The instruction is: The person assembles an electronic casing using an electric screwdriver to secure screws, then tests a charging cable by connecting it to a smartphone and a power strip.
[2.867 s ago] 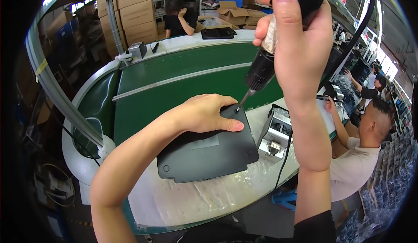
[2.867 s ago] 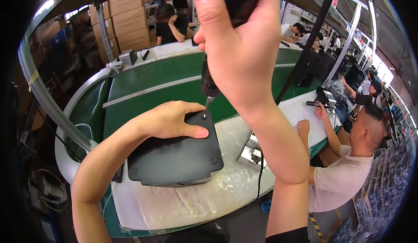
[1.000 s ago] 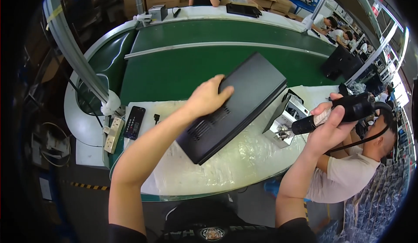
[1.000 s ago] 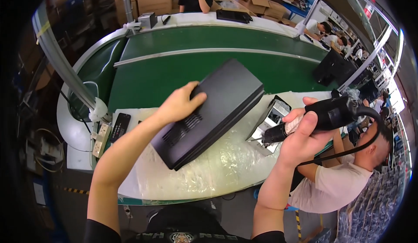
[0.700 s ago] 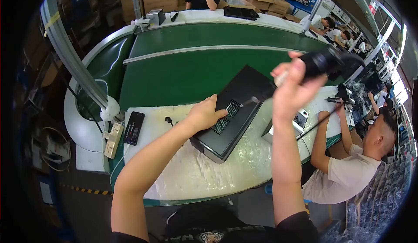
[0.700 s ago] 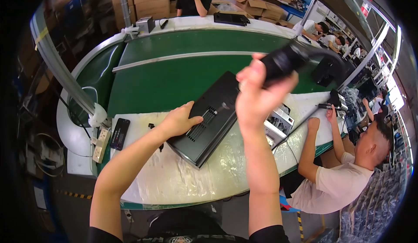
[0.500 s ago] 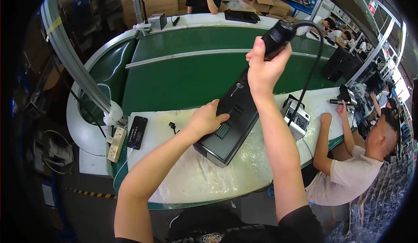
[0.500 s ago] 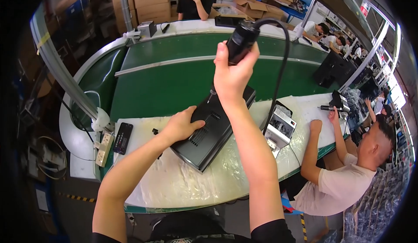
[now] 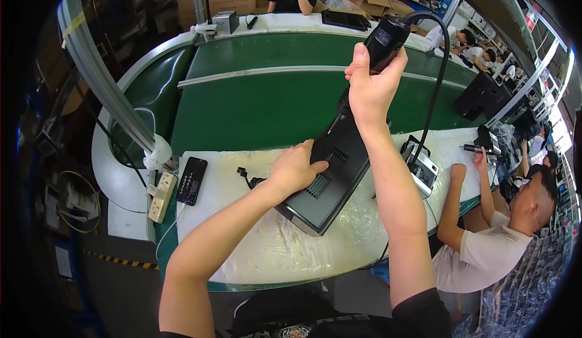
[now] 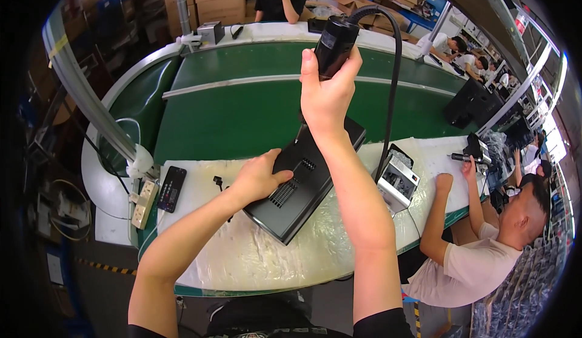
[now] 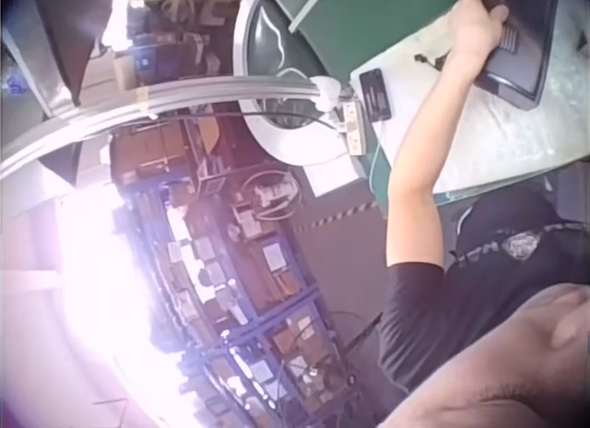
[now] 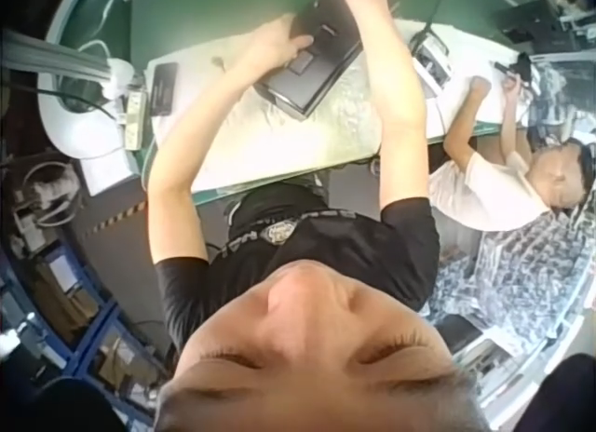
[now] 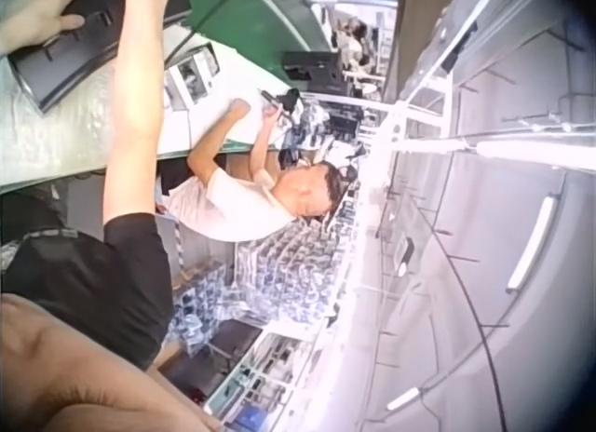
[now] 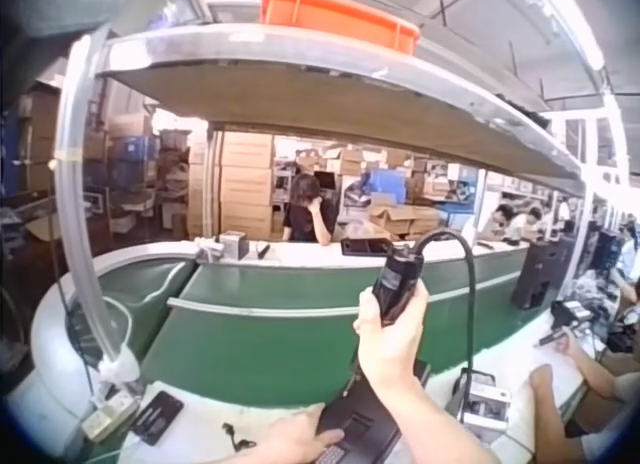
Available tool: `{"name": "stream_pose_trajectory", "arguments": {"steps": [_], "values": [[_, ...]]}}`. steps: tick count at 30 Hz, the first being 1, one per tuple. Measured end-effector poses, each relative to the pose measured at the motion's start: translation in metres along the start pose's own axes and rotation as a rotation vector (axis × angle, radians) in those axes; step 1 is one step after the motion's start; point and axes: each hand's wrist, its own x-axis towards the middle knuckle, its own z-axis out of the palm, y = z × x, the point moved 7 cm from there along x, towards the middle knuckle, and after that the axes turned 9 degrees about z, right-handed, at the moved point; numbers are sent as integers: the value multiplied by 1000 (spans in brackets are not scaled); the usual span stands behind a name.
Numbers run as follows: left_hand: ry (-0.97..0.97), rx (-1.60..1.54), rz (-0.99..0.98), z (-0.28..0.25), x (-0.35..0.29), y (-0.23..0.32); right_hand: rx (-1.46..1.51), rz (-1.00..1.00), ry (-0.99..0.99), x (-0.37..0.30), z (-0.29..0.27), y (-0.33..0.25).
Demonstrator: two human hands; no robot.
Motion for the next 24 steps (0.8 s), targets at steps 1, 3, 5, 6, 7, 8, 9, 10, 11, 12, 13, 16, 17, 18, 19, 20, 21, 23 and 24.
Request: {"name": "stream_pose_trajectory", "arguments": {"steps": [1,3,5,6,7,8,9,10,11,12,13,16,17,18,19,20,21,23,24], "values": [[8,-5,7,0,0,-1,-2,1,1,-1,0,-1],[14,-10,12,0,0,-2,26,55,-17,-2,3,4],[8,-12,3,-1,-1,0,13,56,-20,-4,2,10],[6,-14,2,-1,-1,0,2,54,-22,-5,3,13],[9,-12,9,-1,0,1,-1,55,-23,-6,3,14],[11,-10,16,0,0,2,-1,56,-22,-8,3,15],[10,-13,17,2,1,1,-2,57,-22,-9,4,16],[23,-16,33,2,0,0,-2,59,-23,-10,6,17],[37,-18,48,1,0,0,14,59,-41,-11,8,18],[37,-20,48,1,-1,-1,30,59,-59,-12,10,18],[36,-17,49,1,-1,-1,30,58,-61,-13,11,18],[47,0,61,0,-3,0,42,84,-60,-14,11,20],[56,14,72,0,-4,2,45,88,-72,-13,11,22],[59,13,73,-1,-5,3,48,91,-84,-13,11,23],[15,6,32,-1,-6,5,49,87,-85,-13,11,24],[-29,-2,-9,0,-7,5,41,109,-85,-13,11,26],[-26,-2,-6,3,-9,5,32,130,-85,-13,11,28],[59,100,95,4,-13,9,31,122,-82,-15,14,26],[63,101,98,6,-13,7,27,117,-78,-15,15,24]]}}
